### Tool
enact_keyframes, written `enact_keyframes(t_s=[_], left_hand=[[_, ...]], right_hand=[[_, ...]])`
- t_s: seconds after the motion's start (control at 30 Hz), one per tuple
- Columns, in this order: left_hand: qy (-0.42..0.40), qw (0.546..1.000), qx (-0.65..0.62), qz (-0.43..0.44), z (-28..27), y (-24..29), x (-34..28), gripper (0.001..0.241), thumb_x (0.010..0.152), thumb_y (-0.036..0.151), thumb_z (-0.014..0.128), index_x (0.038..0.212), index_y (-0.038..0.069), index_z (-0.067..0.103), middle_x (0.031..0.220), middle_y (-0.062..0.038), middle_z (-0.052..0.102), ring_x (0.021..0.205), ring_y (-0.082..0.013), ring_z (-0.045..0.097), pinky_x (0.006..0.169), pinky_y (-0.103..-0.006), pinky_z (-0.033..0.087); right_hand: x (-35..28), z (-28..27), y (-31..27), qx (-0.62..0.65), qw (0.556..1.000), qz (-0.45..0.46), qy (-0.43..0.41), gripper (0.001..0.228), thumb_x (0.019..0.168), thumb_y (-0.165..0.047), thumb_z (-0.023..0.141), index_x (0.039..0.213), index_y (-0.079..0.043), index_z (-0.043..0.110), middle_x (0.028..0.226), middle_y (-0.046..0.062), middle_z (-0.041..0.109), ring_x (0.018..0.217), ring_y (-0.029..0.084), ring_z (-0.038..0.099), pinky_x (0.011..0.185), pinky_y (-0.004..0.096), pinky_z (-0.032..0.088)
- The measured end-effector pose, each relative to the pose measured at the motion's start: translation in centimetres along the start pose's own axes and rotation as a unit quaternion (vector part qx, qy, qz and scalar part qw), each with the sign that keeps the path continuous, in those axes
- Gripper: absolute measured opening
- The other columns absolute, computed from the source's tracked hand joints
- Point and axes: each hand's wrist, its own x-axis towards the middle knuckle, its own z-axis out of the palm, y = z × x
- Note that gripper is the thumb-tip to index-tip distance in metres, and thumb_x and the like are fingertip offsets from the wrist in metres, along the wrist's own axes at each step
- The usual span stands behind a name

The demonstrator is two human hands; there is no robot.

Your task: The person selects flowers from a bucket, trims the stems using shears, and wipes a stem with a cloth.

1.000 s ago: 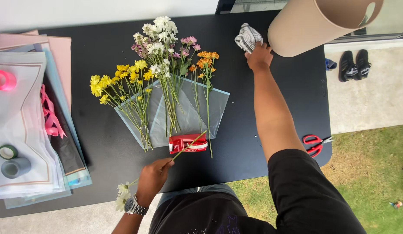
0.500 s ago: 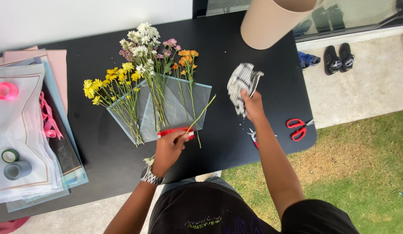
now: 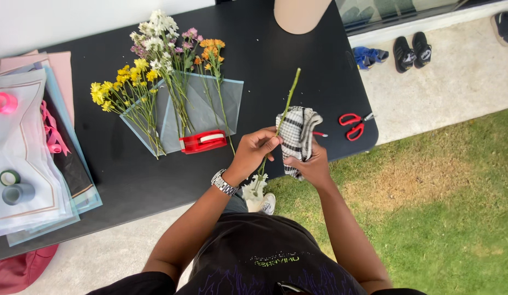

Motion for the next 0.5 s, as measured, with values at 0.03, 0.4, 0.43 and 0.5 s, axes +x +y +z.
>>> enact_keyframes(t_s=[0.03, 0.4, 0.43, 0.5], left_hand=[[-0.003, 1.0, 0.002, -0.005, 0.6, 0.0, -0.5, 0.024, 0.111, 0.02, 0.076, 0.115, -0.003, 0.083, 0.148, -0.03, 0.069, 0.118, -0.0265, 0.076, 0.073, -0.0328, 0.071], [-0.043, 0.99, 0.055, 0.119, 5.0, 1.6, -5.2, 0.014, 0.106, 0.013, 0.08, 0.106, 0.0, 0.084, 0.106, -0.016, 0.084, 0.087, -0.0195, 0.081, 0.061, -0.0284, 0.067], [-0.049, 0.99, 0.058, 0.12, 6.1, 1.9, -5.5, 0.014, 0.106, 0.013, 0.08, 0.106, 0.0, 0.084, 0.106, -0.016, 0.084, 0.087, -0.0195, 0.081, 0.061, -0.0284, 0.067], [-0.15, 0.982, 0.03, 0.114, 7.9, 2.3, -6.3, 0.013, 0.108, 0.013, 0.077, 0.111, 0.001, 0.083, 0.113, -0.021, 0.083, 0.095, -0.0244, 0.082, 0.062, -0.0261, 0.067]], right_hand=[[-1.9, -1.3, 2.3, 0.002, 1.0, 0.003, 0.005, 0.067, 0.073, -0.026, 0.108, 0.129, -0.003, 0.081, 0.155, 0.029, 0.062, 0.144, 0.046, 0.06, 0.129, 0.067, 0.038], [-10.8, -6.1, 2.1, 0.044, 0.972, 0.206, 0.108, 0.119, 0.082, -0.047, 0.101, 0.171, -0.006, 0.035, 0.158, 0.029, 0.058, 0.138, 0.046, 0.065, 0.127, 0.068, 0.046], [-10.3, -5.9, 0.2, 0.046, 0.972, 0.202, 0.114, 0.119, 0.082, -0.047, 0.101, 0.171, -0.006, 0.035, 0.158, 0.029, 0.058, 0.138, 0.046, 0.065, 0.127, 0.068, 0.046], [-9.3, -5.3, -3.6, 0.089, 0.985, 0.119, 0.091, 0.121, 0.059, -0.036, 0.112, 0.155, 0.005, 0.053, 0.132, 0.027, 0.072, 0.117, 0.041, 0.074, 0.123, 0.064, 0.053]])
